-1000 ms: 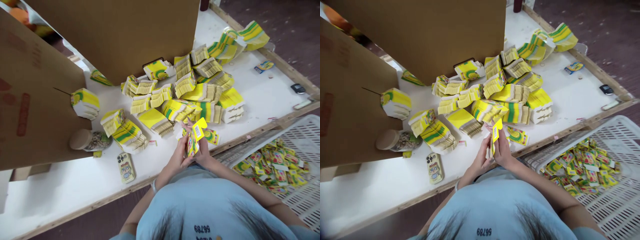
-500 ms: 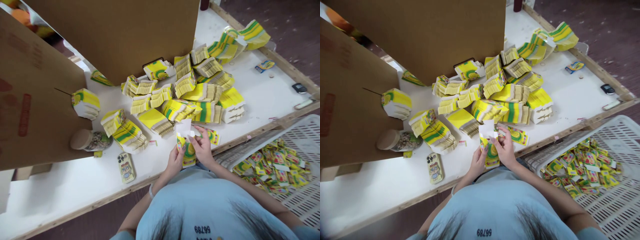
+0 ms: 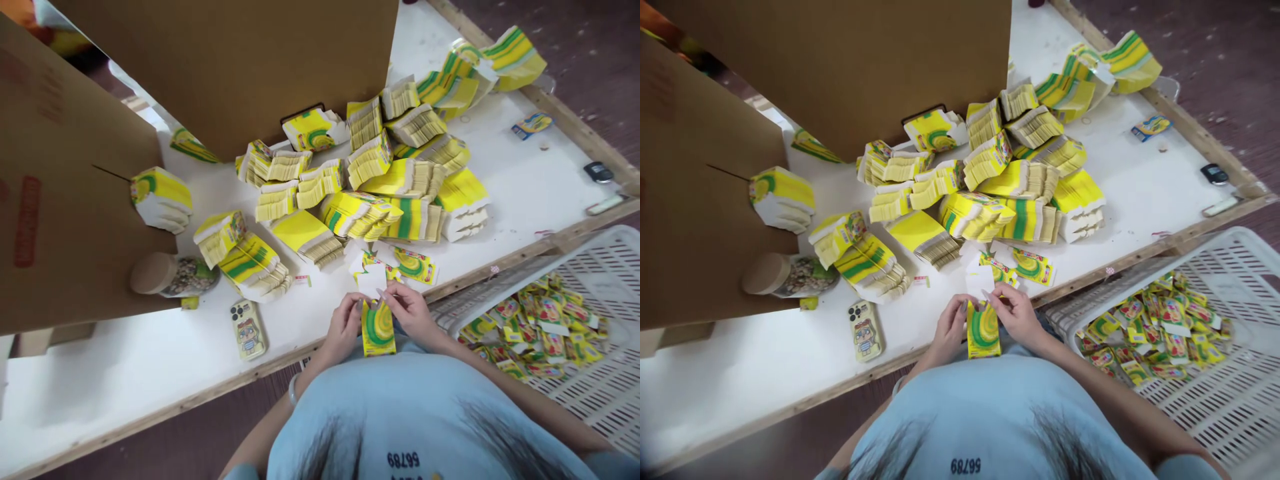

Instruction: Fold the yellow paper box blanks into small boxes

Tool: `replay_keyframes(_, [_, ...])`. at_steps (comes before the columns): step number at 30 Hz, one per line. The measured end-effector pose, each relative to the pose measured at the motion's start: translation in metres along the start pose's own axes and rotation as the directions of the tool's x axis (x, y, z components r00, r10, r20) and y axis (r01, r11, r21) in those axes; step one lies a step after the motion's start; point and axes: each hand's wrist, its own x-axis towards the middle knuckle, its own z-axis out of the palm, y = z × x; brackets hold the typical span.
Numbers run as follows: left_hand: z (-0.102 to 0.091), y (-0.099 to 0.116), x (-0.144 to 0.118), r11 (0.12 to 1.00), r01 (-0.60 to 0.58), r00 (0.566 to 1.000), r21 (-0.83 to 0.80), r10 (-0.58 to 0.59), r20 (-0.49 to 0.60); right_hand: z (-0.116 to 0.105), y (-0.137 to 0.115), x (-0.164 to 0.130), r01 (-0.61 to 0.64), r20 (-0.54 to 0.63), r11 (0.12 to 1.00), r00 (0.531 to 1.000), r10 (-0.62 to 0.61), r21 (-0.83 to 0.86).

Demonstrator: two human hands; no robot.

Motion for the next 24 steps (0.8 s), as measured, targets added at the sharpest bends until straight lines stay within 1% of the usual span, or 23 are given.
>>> replay_keyframes(2, [0.002,0.001,0.003,0.999,-0.023,0.997,-0.026,0.021,-0.075,-0.003,0.002,0.000,0.080,-0.031,0.993,0.996,-0.083,-0.087])
replay_keyframes(3, [0.002,0.002,0.004,0.999,-0.011,0.996,-0.048,0.006,-0.091,-0.006,0.004,-0.001,0.128,-0.007,0.983,0.991,-0.130,-0.134])
replay_keyframes(4, [0.001,0.003,0.005,0.998,0.009,0.996,-0.060,-0.014,-0.091,-0.010,0.007,-0.002,0.185,0.045,0.966,0.983,-0.180,-0.180])
replay_keyframes(5, [0.000,0.005,0.006,0.998,0.032,0.997,-0.049,-0.036,-0.067,-0.014,0.009,-0.002,0.251,0.120,0.943,0.966,-0.230,-0.219])
replay_keyframes(7, [-0.005,0.009,0.008,0.997,0.063,0.998,0.043,-0.064,0.019,-0.025,0.011,-0.003,0.369,0.273,0.895,0.914,-0.301,-0.251])
replay_keyframes(8, [-0.008,0.012,0.009,0.992,0.064,0.995,0.106,-0.071,0.065,-0.029,0.010,-0.002,0.396,0.318,0.886,0.895,-0.313,-0.243])
replay_keyframes(9, [-0.010,0.014,0.010,0.985,0.056,0.992,0.163,-0.073,0.101,-0.032,0.008,-0.002,0.385,0.340,0.896,0.892,-0.299,-0.222])
replay_keyframes(10, [-0.012,0.016,0.011,0.978,0.041,0.990,0.206,-0.069,0.126,-0.033,0.005,-0.002,0.332,0.346,0.924,0.903,-0.254,-0.189])
replay_keyframes(11, [-0.013,0.018,0.012,0.972,0.028,0.989,0.233,-0.062,0.137,-0.033,0.001,-0.002,0.239,0.350,0.961,0.920,-0.177,-0.142])
replay_keyframes(12, [-0.013,0.019,0.013,0.969,0.019,0.989,0.246,-0.054,0.136,-0.032,-0.004,-0.002,0.117,0.359,0.989,0.930,-0.079,-0.085])
replay_keyframes(13, [-0.013,0.020,0.013,0.967,0.013,0.990,0.255,-0.049,0.135,-0.029,-0.008,-0.002,-0.009,0.377,1.000,0.926,0.018,-0.026])
replay_keyframes(14, [-0.013,0.020,0.013,0.965,0.009,0.990,0.263,-0.046,0.134,-0.027,-0.012,-0.002,-0.118,0.400,0.993,0.911,0.098,0.027])
replay_keyframes(15, [-0.012,0.020,0.013,0.962,0.003,0.990,0.272,-0.042,0.135,-0.024,-0.016,-0.001,-0.200,0.420,0.977,0.895,0.153,0.070])
replay_keyframes(17, [-0.012,0.019,0.012,0.957,-0.011,0.990,0.289,-0.031,0.139,-0.023,-0.021,0.001,-0.277,0.437,0.954,0.877,0.201,0.116])
replay_keyframes(19, [-0.011,0.018,0.011,0.952,-0.027,0.990,0.305,-0.017,0.139,-0.026,-0.023,0.005,-0.307,0.442,0.941,0.870,0.218,0.140])
replay_keyframes(20, [-0.011,0.017,0.010,0.949,-0.037,0.991,0.314,-0.007,0.136,-0.028,-0.023,0.007,-0.326,0.466,0.932,0.857,0.221,0.157])
replay_keyframes(22, [-0.012,0.016,0.007,0.940,-0.069,0.990,0.335,0.022,0.141,-0.032,-0.023,0.011,-0.369,0.556,0.909,0.805,0.207,0.196])
replay_keyframes(24, [-0.014,0.015,0.007,0.926,-0.120,0.983,0.359,0.060,0.174,-0.033,-0.022,0.014,-0.394,0.634,0.890,0.754,0.170,0.230])
